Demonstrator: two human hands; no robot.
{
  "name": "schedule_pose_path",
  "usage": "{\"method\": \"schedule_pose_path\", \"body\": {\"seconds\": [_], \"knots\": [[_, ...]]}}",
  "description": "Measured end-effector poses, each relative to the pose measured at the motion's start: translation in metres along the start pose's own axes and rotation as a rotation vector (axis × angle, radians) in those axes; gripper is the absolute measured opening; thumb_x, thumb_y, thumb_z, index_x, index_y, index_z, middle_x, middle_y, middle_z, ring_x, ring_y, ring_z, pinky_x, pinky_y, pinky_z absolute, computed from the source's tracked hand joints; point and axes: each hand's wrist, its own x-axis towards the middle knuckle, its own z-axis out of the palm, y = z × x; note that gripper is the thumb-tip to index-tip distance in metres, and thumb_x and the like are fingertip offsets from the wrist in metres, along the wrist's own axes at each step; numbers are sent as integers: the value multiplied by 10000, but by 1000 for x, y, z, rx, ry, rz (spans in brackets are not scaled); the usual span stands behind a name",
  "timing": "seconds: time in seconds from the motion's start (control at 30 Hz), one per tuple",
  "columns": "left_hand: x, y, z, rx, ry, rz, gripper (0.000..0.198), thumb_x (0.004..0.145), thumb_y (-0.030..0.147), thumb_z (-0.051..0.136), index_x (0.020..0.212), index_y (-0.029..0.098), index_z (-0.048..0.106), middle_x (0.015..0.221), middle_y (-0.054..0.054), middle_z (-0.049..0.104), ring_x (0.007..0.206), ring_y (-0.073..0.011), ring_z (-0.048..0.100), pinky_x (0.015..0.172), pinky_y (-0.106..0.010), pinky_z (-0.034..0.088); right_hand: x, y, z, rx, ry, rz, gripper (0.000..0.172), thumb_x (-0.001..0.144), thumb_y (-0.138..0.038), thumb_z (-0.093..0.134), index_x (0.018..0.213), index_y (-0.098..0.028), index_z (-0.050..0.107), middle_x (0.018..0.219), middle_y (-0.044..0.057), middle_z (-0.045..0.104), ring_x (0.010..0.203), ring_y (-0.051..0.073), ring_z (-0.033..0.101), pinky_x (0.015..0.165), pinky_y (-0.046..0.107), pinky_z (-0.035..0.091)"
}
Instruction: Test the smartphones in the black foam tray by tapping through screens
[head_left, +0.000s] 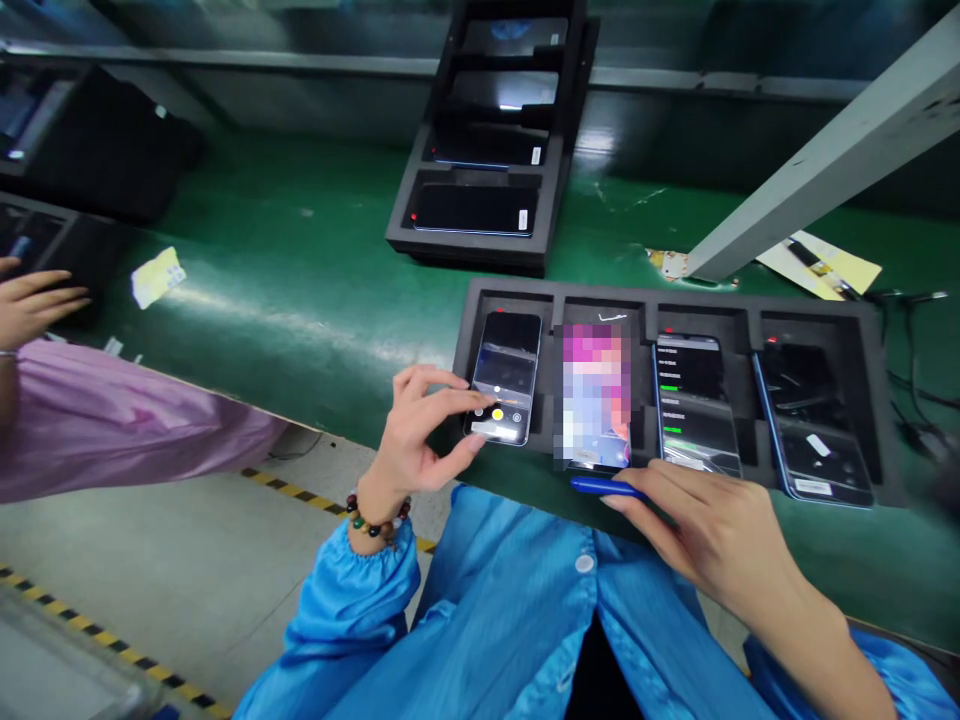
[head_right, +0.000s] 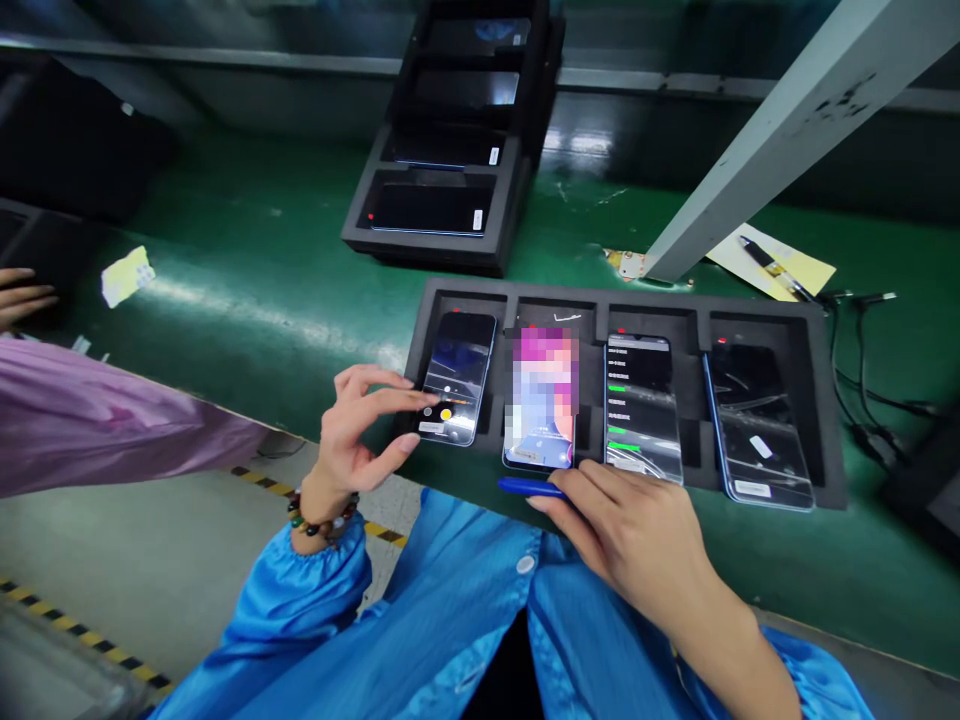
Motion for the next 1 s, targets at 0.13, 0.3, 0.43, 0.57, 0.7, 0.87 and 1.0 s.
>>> {"method": "schedule_pose_path", "body": {"seconds": [0.13,0.3,0.43,0.57,0.7,0.87,1.0], "knots": [[-8,7,0,-126,-92,7,212,940,284,664,1111,267,787,980,-13,843,1026,-266,733,1089,-540,432,0,1,1,20,-9,-2,177,1124,-356,603,1047,-220,686,791,-37,703,617,124,674,612,304,428],[-11,8,3,-82,-88,-21,235,933,289,642,1106,259,798,979,-22,835,1048,-271,727,1095,-538,410,-2,2,4,27,-10,10,167,1121,-363,609,1065,-226,687,798,-38,705,628,130,671,616,305,427],[-10,7,5,-10,-81,-45,275,939,308,630,1159,253,787,1023,-27,848,1092,-289,729,1084,-539,401,-4,3,5,28,-21,15,171,1117,-375,616,1070,-228,689,807,-36,705,636,136,669,618,315,419],[-8,6,7,30,-74,-70,286,973,332,610,1193,258,778,1087,-45,835,1133,-290,716,1078,-536,407,-5,3,4,29,-20,18,150,1116,-352,619,1083,-227,693,804,-38,697,636,135,659,623,317,413],[-8,5,8,33,-54,-86,322,998,315,596,1296,250,701,1256,-58,825,1195,-292,679,1108,-543,396,-6,3,4,41,-17,23,142,1115,-345,623,1091,-225,695,813,-35,701,642,132,658,632,312,420],[-8,4,8,29,-46,-112,314,1003,299,604,1311,268,657,1346,-46,807,1239,-292,658,1166,-564,368,-6,4,3,41,-22,22,153,1120,-351,613,1080,-226,692,800,-35,693,637,135,656,630,315,423],[-5,4,8,42,-51,-94,312,1014,306,594,1318,268,653,1324,-46,811,1235,-291,659,1161,-557,380,-7,3,3,45,-26,20,159,1126,-343,596,1109,-225,701,821,-25,717,660,140,683,635,312,435]]}}
